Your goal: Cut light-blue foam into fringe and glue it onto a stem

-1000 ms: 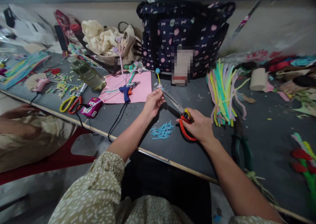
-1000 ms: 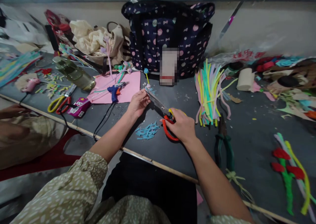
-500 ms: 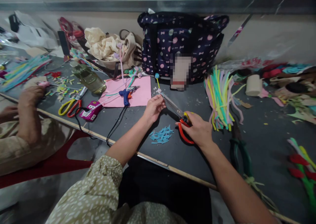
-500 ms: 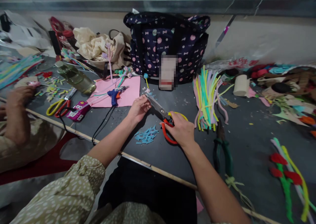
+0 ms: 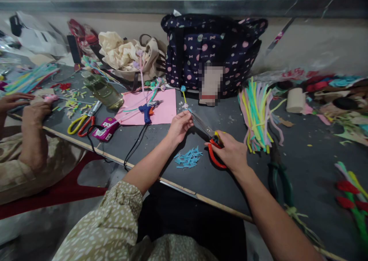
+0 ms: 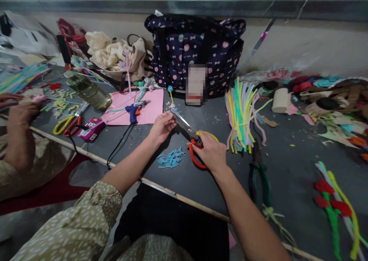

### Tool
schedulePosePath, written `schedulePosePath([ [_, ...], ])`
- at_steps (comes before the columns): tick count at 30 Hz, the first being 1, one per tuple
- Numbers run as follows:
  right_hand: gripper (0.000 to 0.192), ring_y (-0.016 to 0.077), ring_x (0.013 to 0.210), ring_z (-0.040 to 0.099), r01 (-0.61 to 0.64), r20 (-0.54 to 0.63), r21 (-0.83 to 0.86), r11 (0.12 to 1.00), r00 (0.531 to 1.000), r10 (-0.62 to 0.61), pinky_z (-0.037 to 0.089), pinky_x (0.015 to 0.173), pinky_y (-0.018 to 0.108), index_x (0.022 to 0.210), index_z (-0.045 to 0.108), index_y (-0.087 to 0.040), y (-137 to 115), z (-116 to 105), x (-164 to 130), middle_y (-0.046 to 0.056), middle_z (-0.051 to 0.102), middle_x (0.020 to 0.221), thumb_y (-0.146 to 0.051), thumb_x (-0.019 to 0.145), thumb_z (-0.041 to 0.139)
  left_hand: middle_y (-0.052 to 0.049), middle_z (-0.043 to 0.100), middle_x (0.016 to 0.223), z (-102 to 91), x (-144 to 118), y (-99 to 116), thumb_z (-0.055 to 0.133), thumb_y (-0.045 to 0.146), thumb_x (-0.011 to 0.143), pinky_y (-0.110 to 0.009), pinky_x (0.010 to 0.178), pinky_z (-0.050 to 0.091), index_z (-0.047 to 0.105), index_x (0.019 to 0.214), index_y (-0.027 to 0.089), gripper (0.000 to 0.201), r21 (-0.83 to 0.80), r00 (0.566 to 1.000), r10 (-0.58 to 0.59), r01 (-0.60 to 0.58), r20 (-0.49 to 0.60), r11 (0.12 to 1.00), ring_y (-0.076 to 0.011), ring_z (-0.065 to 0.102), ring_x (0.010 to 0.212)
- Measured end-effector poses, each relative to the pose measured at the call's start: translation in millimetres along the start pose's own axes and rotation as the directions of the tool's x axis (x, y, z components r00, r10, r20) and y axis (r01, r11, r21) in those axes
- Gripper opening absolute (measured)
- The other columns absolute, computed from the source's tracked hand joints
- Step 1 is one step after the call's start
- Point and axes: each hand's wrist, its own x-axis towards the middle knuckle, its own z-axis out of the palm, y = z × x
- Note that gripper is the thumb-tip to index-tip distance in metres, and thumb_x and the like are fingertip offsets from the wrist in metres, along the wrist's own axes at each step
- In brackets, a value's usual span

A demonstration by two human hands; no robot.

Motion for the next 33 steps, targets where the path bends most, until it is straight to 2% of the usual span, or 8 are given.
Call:
schedulePosePath([
  [9,0.045,0.0220,0.081,0.068,0.003,-0.019,0.037,0.999,1.000,-0.002,0.040,0.061,0.028,0.113,0.065,-0.017,-2.6,-0.3,0.2,0.011,0.074,0.097,-0.054,0.091,0.053,0.003,0.060,0.062,-2.3,1.4,-0.7,0.083,0.017,0.063,-0.019,0.055,0.044,0.061,0.073,0.014,0.025,-0.001,1.000,0.010,-0.010,0.007,1.000,-0.0043,0.051,0.050],
  [22,0.049,0.0220,0.084,0.069,0.029,0.030,0.064,0.998,0.999,-0.031,0.039,0.061,0.027,0.112,0.064,-0.016,2.2,0.6,-1.4,0.010,0.074,0.094,-0.059,0.091,0.050,0.002,0.063,0.063,-4.4,4.7,-0.3,0.083,0.018,0.063,-0.018,0.053,0.044,0.062,0.075,0.013,0.025,0.035,1.000,0.004,-0.003,-0.014,0.999,-0.0035,0.050,0.048],
  [27,0.044,0.0200,0.072,0.066,-0.123,0.097,0.043,0.991,0.988,0.119,0.033,0.057,0.026,0.102,0.066,-0.020,1.9,-3.3,1.4,0.006,0.073,0.083,-0.059,0.090,0.050,0.001,0.065,0.067,-5.0,4.0,1.0,0.081,0.017,0.064,-0.019,0.055,0.046,0.063,0.079,0.013,0.024,0.061,1.000,-0.003,0.004,-0.004,0.998,-0.0041,0.051,0.050],
  [30,0.049,0.0208,0.072,0.065,-0.197,0.118,0.024,0.980,0.974,0.193,0.032,0.056,0.026,0.106,0.064,-0.021,-0.4,-9.0,5.3,0.005,0.071,0.082,-0.064,0.085,0.053,0.001,0.066,0.070,-5.1,3.4,2.0,0.080,0.018,0.065,-0.020,0.056,0.047,0.062,0.079,0.014,0.023,0.076,1.000,0.006,-0.006,-0.002,0.997,-0.0046,0.052,0.052],
  [33,0.052,0.0205,0.071,0.064,-0.217,0.148,0.046,0.975,0.967,0.208,0.033,0.057,0.026,0.108,0.062,-0.021,-2.8,-12.7,8.5,0.004,0.070,0.082,-0.065,0.083,0.053,0.001,0.066,0.072,-5.5,3.7,2.2,0.082,0.019,0.063,-0.019,0.056,0.047,0.062,0.079,0.014,0.026,0.072,1.000,0.019,-0.019,0.009,0.997,-0.0049,0.054,0.053],
])
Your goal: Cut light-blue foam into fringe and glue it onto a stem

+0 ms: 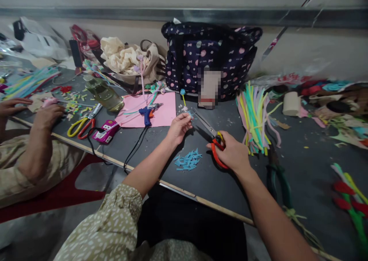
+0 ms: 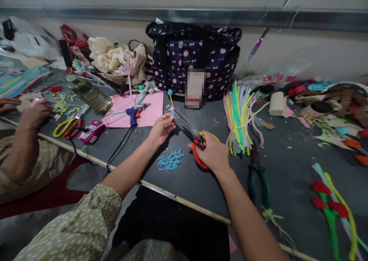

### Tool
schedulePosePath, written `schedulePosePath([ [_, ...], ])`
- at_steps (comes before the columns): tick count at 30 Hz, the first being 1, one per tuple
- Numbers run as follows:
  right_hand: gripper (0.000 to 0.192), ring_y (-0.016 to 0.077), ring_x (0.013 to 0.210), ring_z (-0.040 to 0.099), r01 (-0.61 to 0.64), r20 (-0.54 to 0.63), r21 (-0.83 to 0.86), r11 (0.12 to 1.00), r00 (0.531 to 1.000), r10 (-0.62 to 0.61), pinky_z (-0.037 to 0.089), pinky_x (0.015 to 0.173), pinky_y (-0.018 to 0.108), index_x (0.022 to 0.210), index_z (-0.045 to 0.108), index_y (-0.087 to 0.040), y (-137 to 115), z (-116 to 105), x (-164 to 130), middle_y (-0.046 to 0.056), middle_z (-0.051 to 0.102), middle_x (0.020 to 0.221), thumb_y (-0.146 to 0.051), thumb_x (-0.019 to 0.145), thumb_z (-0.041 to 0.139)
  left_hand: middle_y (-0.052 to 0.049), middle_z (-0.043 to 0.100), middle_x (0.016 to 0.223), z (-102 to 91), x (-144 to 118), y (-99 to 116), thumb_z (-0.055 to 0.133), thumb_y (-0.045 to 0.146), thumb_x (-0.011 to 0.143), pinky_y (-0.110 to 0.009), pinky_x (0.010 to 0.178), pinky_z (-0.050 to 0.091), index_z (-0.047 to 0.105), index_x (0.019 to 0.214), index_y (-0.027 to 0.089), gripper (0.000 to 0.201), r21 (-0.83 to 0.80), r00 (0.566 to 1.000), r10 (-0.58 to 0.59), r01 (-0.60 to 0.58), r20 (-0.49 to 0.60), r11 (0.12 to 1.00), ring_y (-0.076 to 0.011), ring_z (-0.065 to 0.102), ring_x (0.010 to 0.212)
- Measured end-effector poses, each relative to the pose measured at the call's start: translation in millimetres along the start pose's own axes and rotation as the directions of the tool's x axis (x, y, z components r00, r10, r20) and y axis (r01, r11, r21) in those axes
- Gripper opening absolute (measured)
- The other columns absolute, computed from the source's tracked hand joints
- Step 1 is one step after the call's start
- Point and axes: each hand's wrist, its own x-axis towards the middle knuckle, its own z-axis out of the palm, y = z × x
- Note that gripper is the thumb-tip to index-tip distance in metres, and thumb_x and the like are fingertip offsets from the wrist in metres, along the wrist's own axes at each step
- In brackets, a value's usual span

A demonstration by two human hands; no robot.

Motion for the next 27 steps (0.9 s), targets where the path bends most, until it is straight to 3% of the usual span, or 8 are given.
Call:
schedulePosePath([
  [8,0.048,0.0167,0.062,0.061,0.043,0.007,0.067,0.997,0.999,-0.044,0.029,0.054,0.026,0.095,0.066,-0.021,0.4,3.8,-0.4,0.002,0.066,0.071,-0.066,0.083,0.052,0.004,0.061,0.065,-2.4,2.3,-2.9,0.085,0.021,0.061,-0.018,0.056,0.047,0.061,0.080,0.015,0.032,-0.042,1.000,-0.010,0.011,0.026,0.999,-0.0043,0.053,0.051],
  [20,0.049,0.0193,0.072,0.066,0.140,-0.057,0.045,0.989,0.989,-0.137,0.033,0.057,0.026,0.106,0.066,-0.020,6.7,10.5,-3.2,0.004,0.071,0.081,-0.062,0.086,0.053,0.006,0.055,0.058,-5.0,4.6,-4.4,0.087,0.018,0.057,-0.020,0.055,0.044,0.060,0.079,0.015,0.035,-0.079,0.998,-0.020,0.025,0.064,0.997,-0.0048,0.049,0.049],
  [27,0.041,0.0178,0.070,0.065,0.148,-0.017,0.065,0.987,0.989,-0.147,0.030,0.056,0.026,0.101,0.066,-0.022,4.8,7.0,-2.8,0.002,0.070,0.077,-0.058,0.088,0.053,0.005,0.053,0.059,-7.6,5.5,-5.3,0.087,0.022,0.059,-0.020,0.056,0.043,0.058,0.076,0.016,0.034,-0.045,0.995,0.009,-0.005,0.103,0.999,-0.0051,0.048,0.050],
])
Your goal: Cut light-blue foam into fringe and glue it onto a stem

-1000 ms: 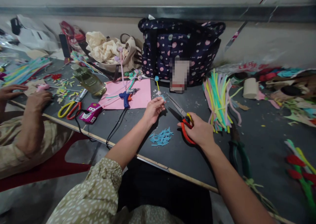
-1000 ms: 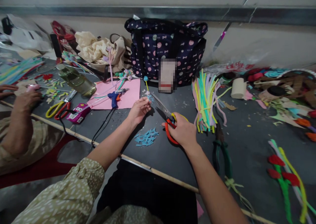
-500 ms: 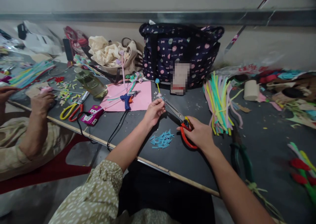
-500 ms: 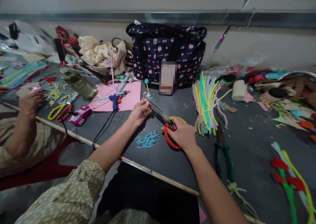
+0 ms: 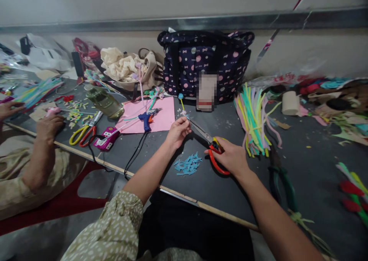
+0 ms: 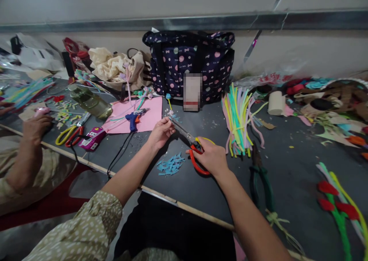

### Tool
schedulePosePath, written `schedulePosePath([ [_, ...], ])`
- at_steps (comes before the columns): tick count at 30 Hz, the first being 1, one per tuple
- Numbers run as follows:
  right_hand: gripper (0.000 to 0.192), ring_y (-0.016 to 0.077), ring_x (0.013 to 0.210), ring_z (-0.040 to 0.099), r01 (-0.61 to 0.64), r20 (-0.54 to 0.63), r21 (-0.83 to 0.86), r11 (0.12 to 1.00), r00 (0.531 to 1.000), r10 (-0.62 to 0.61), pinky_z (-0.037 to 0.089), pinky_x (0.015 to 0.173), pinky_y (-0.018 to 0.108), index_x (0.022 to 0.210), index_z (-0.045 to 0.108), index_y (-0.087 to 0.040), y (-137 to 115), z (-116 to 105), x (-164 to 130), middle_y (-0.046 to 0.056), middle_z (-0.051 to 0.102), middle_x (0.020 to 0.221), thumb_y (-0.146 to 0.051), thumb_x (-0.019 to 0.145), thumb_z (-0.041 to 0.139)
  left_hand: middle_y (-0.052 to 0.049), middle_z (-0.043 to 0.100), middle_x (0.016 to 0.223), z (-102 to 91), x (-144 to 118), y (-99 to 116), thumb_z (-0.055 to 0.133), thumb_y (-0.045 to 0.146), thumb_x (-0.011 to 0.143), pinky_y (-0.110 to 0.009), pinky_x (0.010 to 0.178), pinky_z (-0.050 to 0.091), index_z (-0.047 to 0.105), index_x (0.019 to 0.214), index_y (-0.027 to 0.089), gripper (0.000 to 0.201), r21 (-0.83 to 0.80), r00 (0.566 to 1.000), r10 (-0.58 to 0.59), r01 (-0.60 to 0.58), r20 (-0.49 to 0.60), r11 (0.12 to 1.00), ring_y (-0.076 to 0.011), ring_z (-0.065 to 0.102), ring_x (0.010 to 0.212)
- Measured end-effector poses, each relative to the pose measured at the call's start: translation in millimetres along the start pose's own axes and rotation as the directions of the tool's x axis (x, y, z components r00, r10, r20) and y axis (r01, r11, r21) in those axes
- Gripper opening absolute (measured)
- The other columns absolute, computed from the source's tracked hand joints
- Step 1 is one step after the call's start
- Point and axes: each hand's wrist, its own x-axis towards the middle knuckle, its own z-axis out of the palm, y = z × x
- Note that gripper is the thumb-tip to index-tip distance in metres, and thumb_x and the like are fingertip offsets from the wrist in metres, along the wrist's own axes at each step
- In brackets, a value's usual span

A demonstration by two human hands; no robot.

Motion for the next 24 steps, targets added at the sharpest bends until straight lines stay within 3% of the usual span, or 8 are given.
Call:
schedulePosePath([
  [18,0.040,0.0156,0.066,0.064,0.011,0.009,-0.006,1.000,1.000,-0.011,0.029,0.055,0.025,0.092,0.065,-0.022,-3.0,-2.8,0.1,0.001,0.069,0.074,-0.059,0.089,0.050,0.005,0.049,0.055,1.7,-1.8,2.0,0.084,0.020,0.062,-0.020,0.054,0.042,0.057,0.067,0.015,0.028,0.046,1.000,-0.009,0.008,0.017,0.999,-0.0055,0.045,0.050],
  [24,0.042,0.0180,0.071,0.067,-0.001,0.025,-0.001,1.000,1.000,0.001,0.029,0.055,0.026,0.092,0.066,-0.022,-4.7,-2.6,0.2,0.002,0.071,0.077,-0.060,0.091,0.047,0.004,0.055,0.060,3.4,-1.7,2.3,0.085,0.019,0.061,-0.021,0.055,0.042,0.057,0.071,0.015,0.030,0.039,0.999,-0.033,0.034,-0.038,0.999,-0.0051,0.047,0.050],
])
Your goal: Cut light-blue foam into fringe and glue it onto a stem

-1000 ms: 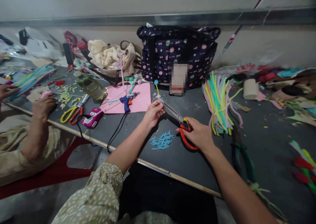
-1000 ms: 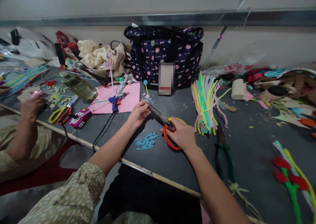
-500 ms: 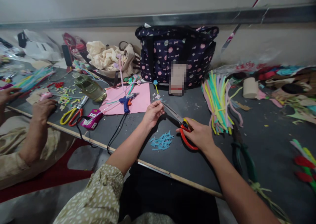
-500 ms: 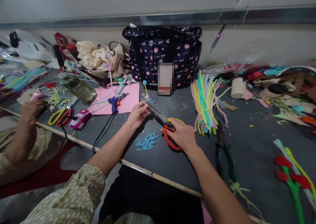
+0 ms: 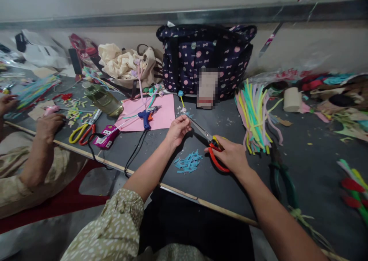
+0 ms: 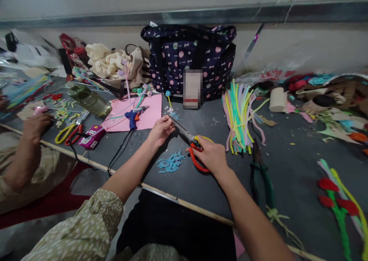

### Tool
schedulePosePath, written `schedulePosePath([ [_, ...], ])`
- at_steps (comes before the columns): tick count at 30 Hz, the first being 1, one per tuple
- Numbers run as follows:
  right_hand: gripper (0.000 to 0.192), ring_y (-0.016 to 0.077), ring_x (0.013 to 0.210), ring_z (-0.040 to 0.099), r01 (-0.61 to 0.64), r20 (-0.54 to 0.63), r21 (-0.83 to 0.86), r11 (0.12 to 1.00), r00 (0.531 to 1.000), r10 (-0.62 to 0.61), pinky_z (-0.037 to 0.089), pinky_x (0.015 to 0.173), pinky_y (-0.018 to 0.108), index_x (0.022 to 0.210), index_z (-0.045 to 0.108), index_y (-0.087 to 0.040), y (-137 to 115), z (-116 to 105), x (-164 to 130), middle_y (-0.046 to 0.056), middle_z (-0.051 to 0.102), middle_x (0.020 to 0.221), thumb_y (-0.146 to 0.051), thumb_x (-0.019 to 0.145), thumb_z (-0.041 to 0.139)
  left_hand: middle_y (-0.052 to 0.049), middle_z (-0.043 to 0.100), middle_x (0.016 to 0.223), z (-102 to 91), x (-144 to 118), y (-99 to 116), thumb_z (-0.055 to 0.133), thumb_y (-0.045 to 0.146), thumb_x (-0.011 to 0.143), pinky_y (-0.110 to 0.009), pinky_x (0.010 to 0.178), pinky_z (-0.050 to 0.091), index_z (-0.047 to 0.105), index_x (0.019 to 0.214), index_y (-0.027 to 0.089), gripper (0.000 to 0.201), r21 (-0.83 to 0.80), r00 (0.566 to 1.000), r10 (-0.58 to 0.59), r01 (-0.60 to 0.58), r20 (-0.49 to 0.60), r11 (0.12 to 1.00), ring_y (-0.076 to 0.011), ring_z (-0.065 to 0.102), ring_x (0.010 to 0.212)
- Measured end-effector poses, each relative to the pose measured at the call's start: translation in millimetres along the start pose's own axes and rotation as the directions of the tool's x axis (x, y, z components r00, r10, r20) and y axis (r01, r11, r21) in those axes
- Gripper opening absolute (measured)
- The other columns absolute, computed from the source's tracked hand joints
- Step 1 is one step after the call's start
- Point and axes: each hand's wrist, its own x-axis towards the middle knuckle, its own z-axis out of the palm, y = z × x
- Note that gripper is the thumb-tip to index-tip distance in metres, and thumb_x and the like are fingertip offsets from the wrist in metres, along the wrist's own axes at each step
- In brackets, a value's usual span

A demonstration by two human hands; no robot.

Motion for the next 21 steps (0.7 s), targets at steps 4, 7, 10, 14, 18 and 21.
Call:
schedulePosePath([
  [4,0.047,0.0192,0.065,0.064,-0.103,-0.019,-0.035,0.994,0.995,0.103,0.029,0.055,0.027,0.100,0.066,-0.022,0.6,0.8,0.0,0.004,0.071,0.075,-0.064,0.087,0.049,0.002,0.063,0.069,-0.9,1.2,0.8,0.085,0.021,0.060,-0.020,0.054,0.043,0.059,0.078,0.015,0.032,0.002,1.000,0.013,-0.013,-0.022,1.000,-0.0045,0.048,0.050],
  [7,0.050,0.0194,0.062,0.063,-0.151,-0.013,-0.054,0.987,0.988,0.151,0.028,0.054,0.026,0.105,0.064,-0.022,0.0,-0.8,0.5,0.003,0.070,0.073,-0.066,0.082,0.054,0.002,0.063,0.069,-2.5,1.9,1.1,0.086,0.022,0.060,-0.020,0.055,0.044,0.059,0.077,0.015,0.032,0.003,0.999,0.032,-0.032,-0.017,0.999,-0.0043,0.048,0.050],
  [10,0.050,0.0193,0.061,0.063,-0.161,0.012,-0.048,0.986,0.987,0.162,0.028,0.054,0.026,0.105,0.063,-0.023,-0.9,-1.8,0.9,0.002,0.068,0.071,-0.066,0.081,0.055,0.002,0.063,0.069,-3.3,2.3,1.0,0.086,0.022,0.060,-0.020,0.055,0.044,0.059,0.077,0.016,0.032,-0.001,0.999,0.037,-0.037,-0.016,0.999,-0.0042,0.048,0.050],
  [14,0.046,0.0188,0.062,0.063,-0.133,0.017,-0.048,0.990,0.991,0.134,0.029,0.054,0.026,0.100,0.064,-0.023,0.2,1.3,0.0,0.002,0.069,0.074,-0.065,0.082,0.055,0.004,0.060,0.065,-1.7,1.5,1.8,0.087,0.021,0.059,-0.020,0.054,0.043,0.059,0.079,0.016,0.034,-0.042,0.999,0.030,-0.031,-0.023,0.999,-0.0048,0.048,0.050],
  [18,0.046,0.0200,0.067,0.065,-0.097,-0.002,-0.055,0.994,0.995,0.097,0.029,0.055,0.026,0.101,0.065,-0.023,2.5,4.9,-0.9,0.004,0.071,0.078,-0.064,0.083,0.054,0.006,0.055,0.059,0.8,0.1,2.7,0.087,0.020,0.058,-0.019,0.053,0.041,0.059,0.076,0.016,0.034,-0.055,0.999,0.012,-0.013,-0.035,0.998,-0.0046,0.047,0.049],
  [21,0.047,0.0202,0.067,0.065,-0.112,-0.007,-0.043,0.993,0.994,0.111,0.029,0.055,0.026,0.100,0.065,-0.022,2.7,4.4,-0.5,0.004,0.072,0.080,-0.065,0.083,0.053,0.004,0.059,0.063,0.5,0.4,2.2,0.086,0.020,0.060,-0.019,0.053,0.042,0.059,0.077,0.016,0.032,-0.033,0.999,0.003,-0.005,-0.046,0.999,-0.0038,0.047,0.049],
])
